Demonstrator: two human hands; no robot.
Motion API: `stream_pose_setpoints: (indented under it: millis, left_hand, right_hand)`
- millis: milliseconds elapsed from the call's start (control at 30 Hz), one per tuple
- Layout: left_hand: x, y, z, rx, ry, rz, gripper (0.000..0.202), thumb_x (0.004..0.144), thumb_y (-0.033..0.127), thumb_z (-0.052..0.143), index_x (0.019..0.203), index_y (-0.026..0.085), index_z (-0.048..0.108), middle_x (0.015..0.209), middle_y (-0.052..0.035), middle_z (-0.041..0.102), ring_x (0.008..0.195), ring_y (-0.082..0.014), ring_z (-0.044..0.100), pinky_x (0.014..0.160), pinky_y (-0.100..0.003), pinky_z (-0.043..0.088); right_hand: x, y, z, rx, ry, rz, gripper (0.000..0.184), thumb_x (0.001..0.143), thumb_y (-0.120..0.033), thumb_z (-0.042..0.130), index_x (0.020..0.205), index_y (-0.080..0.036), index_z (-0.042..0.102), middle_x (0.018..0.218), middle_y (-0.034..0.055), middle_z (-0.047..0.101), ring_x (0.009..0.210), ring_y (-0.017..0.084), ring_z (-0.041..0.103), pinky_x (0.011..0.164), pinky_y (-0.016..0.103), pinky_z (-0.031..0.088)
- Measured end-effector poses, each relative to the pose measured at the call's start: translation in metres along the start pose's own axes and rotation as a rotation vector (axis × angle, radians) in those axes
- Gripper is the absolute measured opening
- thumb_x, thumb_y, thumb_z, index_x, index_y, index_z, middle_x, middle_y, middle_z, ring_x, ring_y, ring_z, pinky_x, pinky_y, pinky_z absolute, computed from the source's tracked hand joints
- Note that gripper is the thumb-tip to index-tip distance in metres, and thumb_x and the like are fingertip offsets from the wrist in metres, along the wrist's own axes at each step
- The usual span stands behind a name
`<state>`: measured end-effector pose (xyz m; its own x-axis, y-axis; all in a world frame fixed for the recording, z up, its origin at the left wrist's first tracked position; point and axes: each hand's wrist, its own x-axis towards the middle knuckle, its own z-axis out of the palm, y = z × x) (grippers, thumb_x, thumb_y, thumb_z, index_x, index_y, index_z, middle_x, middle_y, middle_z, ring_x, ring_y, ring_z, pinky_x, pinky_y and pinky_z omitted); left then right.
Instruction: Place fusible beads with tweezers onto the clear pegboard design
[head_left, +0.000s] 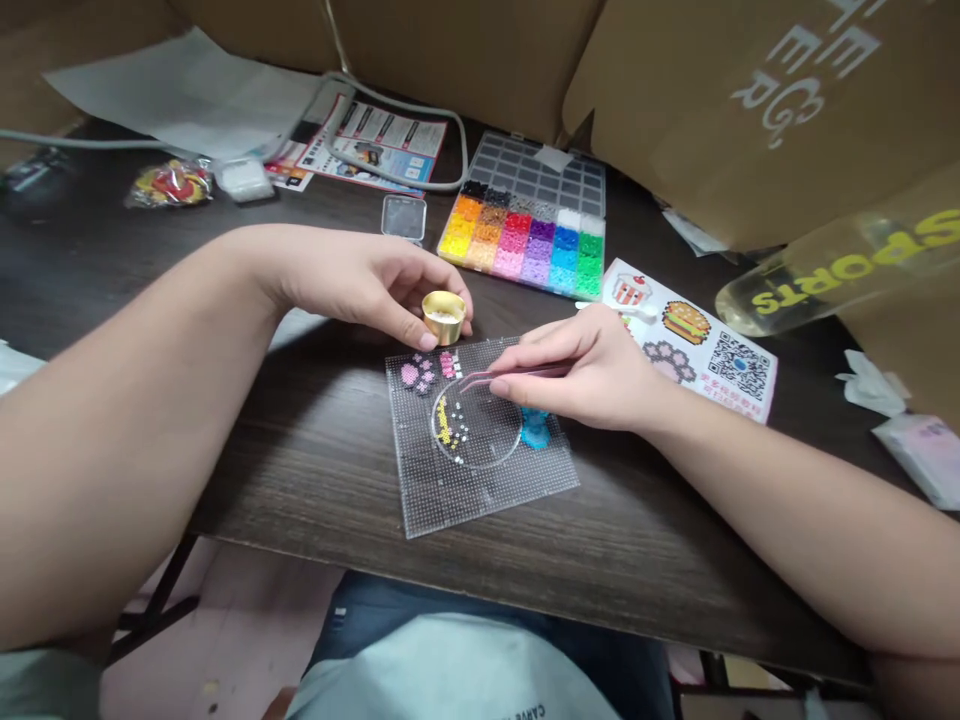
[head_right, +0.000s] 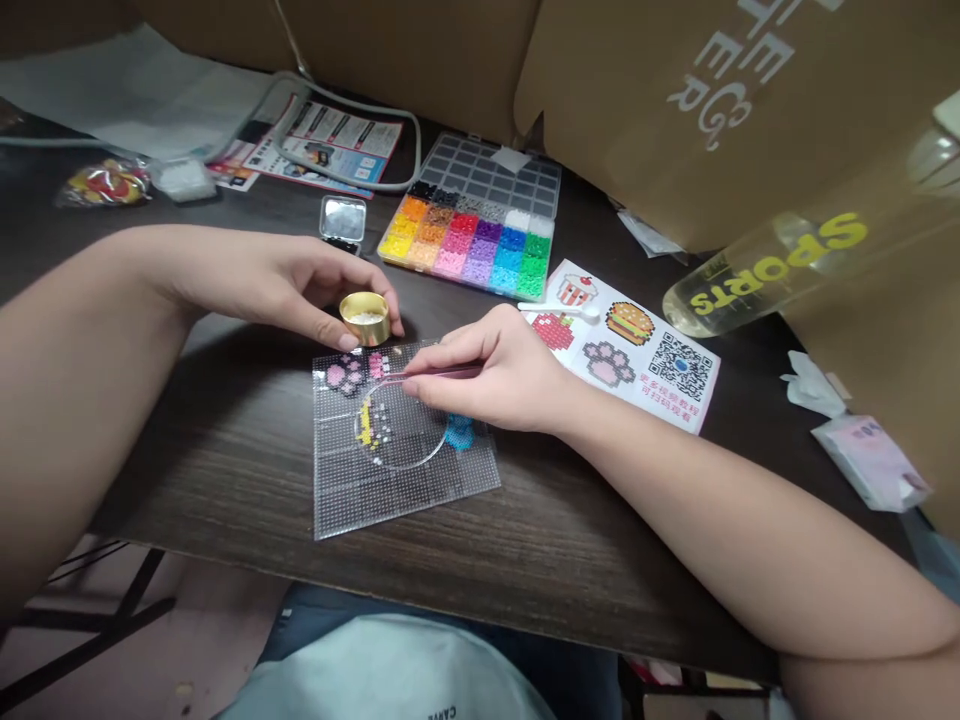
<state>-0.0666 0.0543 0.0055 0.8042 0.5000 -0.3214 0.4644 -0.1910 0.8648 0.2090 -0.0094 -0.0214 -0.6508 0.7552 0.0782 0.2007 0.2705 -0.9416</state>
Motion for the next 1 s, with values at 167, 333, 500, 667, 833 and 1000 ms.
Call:
stream_pose_setpoints:
  millis: [167, 333, 500, 667, 833, 1000]
  left_hand:
    - [0.0033, -0.0065, -0.0001, -0.073, -0.01, 0.039, 0.04, 0.084, 0.03, 0.083, 0.122, 0.022, 0.075, 0.109, -0.0027, 0.075, 0.102, -0.0219, 0.071, 0.085, -0.028, 0.053]
    - [0.0033, -0.0066, 0.0015, -0.067, -0.006, 0.062, 0.038, 0.083, 0.028, 0.083, 0.119, 0.022, 0.073, 0.108, -0.0015, 0.074, 0.101, -0.0209, 0.071, 0.085, -0.027, 0.054]
    - [0.0037, -0.0063, 0.0018, -0.045, 0.006, 0.06, 0.036, 0.082, 0.029, 0.083, 0.116, 0.022, 0.074, 0.105, -0.0001, 0.074, 0.098, -0.0207, 0.071, 0.083, -0.027, 0.053]
    - [0.0034, -0.0061, 0.0018, -0.052, 0.008, 0.047, 0.039, 0.081, 0.03, 0.084, 0.118, 0.022, 0.074, 0.107, -0.0007, 0.075, 0.099, -0.0217, 0.072, 0.085, -0.028, 0.053]
    - [0.0023, -0.0045, 0.0027, -0.057, 0.014, 0.039, 0.037, 0.08, 0.03, 0.083, 0.115, 0.021, 0.074, 0.105, -0.0004, 0.075, 0.097, -0.0209, 0.071, 0.084, -0.028, 0.053]
    - [0.0036, -0.0048, 0.0028, -0.057, 0.022, 0.021, 0.04, 0.078, 0.032, 0.084, 0.115, 0.021, 0.074, 0.111, -0.0014, 0.075, 0.103, -0.0235, 0.071, 0.087, -0.029, 0.053]
  right_hand:
    - [0.0043, -0.0009, -0.0032, -0.102, -0.151, -0.105, 0.013, 0.088, -0.017, 0.08, 0.095, -0.017, 0.091, 0.071, 0.0034, 0.079, 0.054, 0.01, 0.063, 0.048, 0.022, 0.046]
    - [0.0057, 0.001, -0.0036, -0.147, -0.179, -0.091, 0.017, 0.089, -0.015, 0.079, 0.099, -0.021, 0.091, 0.074, 0.0017, 0.08, 0.056, 0.01, 0.065, 0.049, 0.021, 0.047]
    - [0.006, 0.0011, -0.0036, -0.157, -0.194, -0.122, 0.018, 0.09, -0.014, 0.079, 0.101, -0.021, 0.091, 0.075, 0.0013, 0.08, 0.056, 0.009, 0.066, 0.048, 0.02, 0.047]
    - [0.0049, 0.002, -0.0041, -0.183, -0.199, -0.133, 0.017, 0.091, -0.015, 0.078, 0.101, -0.021, 0.091, 0.075, 0.0007, 0.08, 0.058, 0.01, 0.067, 0.05, 0.021, 0.049]
    - [0.0051, 0.0034, -0.005, -0.201, -0.217, -0.184, 0.018, 0.092, -0.015, 0.076, 0.101, -0.02, 0.09, 0.077, 0.0024, 0.081, 0.058, 0.01, 0.068, 0.051, 0.021, 0.049]
    - [0.0052, 0.0007, -0.0067, -0.192, -0.201, -0.124, 0.015, 0.092, -0.018, 0.077, 0.099, -0.021, 0.091, 0.073, 0.002, 0.079, 0.056, 0.01, 0.065, 0.05, 0.022, 0.048]
